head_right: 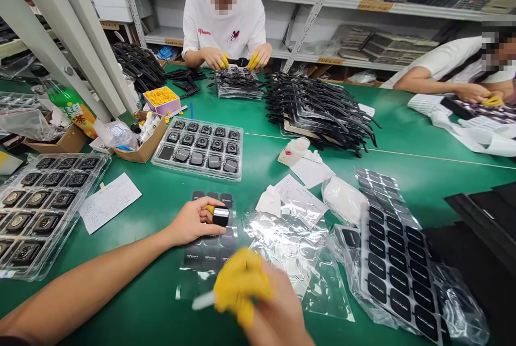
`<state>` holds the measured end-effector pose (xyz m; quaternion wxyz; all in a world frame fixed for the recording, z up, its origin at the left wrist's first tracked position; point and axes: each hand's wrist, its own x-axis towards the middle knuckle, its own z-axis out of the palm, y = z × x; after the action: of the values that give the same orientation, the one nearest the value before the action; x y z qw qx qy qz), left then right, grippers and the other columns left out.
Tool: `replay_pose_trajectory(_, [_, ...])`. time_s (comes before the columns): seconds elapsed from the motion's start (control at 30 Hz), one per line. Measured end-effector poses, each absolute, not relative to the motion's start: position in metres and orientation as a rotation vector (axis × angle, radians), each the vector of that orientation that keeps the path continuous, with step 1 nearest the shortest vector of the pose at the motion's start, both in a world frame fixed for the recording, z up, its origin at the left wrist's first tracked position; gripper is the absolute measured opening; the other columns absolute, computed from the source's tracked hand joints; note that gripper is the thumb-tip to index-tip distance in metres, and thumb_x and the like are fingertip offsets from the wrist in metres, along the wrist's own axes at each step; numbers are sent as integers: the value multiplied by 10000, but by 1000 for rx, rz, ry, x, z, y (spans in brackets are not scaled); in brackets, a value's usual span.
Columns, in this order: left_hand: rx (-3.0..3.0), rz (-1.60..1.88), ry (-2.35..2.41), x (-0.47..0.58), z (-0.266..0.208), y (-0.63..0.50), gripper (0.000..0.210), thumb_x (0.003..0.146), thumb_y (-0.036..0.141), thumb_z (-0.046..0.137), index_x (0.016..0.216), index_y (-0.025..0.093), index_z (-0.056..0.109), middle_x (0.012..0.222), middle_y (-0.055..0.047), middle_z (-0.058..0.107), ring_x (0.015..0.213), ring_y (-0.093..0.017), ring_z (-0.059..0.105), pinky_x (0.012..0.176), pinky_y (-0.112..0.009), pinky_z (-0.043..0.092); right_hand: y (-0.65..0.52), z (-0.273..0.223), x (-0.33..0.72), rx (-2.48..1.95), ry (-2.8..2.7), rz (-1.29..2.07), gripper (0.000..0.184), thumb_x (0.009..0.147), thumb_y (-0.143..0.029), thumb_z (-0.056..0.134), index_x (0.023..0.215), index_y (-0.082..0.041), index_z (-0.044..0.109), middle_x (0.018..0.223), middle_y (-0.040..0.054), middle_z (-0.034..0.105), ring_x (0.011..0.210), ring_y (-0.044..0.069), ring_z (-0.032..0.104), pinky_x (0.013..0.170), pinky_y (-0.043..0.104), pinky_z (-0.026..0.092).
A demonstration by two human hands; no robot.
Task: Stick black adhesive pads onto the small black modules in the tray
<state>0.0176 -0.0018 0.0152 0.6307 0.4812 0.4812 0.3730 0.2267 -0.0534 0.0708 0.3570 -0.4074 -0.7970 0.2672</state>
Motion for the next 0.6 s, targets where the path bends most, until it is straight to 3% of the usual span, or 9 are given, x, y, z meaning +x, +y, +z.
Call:
replay_pose_trajectory(0.07, [1140, 891, 1130, 19, 15, -4, 603, 599, 291, 939, 1131, 188, 675, 652, 28, 663, 640, -169, 655, 649, -304, 505, -25, 65, 226, -1186, -1765, 987, 61, 837, -429, 702, 852, -436, 760, 771, 3, 761, 633, 257, 710, 555, 415, 600])
replay_pose_trajectory(0.2, [1257, 953, 1145, 20, 12, -7, 503, 658, 313, 896, 1118, 220, 717, 762, 39, 723, 759, -183, 733, 736, -294, 549, 5, 34, 215, -1293, -1170, 1414, 267, 634, -476, 893, 806, -302, 786, 781, 36, 731, 673, 222, 658, 647, 382, 574])
replay_pose_trajectory(0.33, [1320, 907, 1180, 20, 14, -8, 483, 694, 335, 870, 1146, 246, 725, 795, 54, 755, 786, -196, 759, 753, -301, 565, 2, 21, 213, -1274, -1031, 1480, 275, 633, -497, 906, 793, -307, 787, 765, 16, 681, 605, 180, 561, 605, 366, 524])
replay_pose_trajectory(0.47, [1323, 922, 1247, 22, 16, -7, 519, 639, 281, 903, 1122, 195, 732, 783, -36, 781, 742, -222, 752, 717, -318, 590, 1, 25, 214, -1293, -1053, 1499, 322, 607, -510, 911, 774, -269, 777, 771, 27, 687, 615, 180, 562, 601, 362, 515])
replay_pose_trajectory(0.6, [1376, 890, 1240, 23, 15, -6, 521, 668, 275, 884, 1158, 191, 728, 803, -37, 773, 737, -203, 731, 723, -311, 579, 3, 25, 213, -1344, -972, 1519, 410, 541, -486, 942, 823, -242, 771, 789, 35, 698, 652, 180, 576, 578, 328, 492])
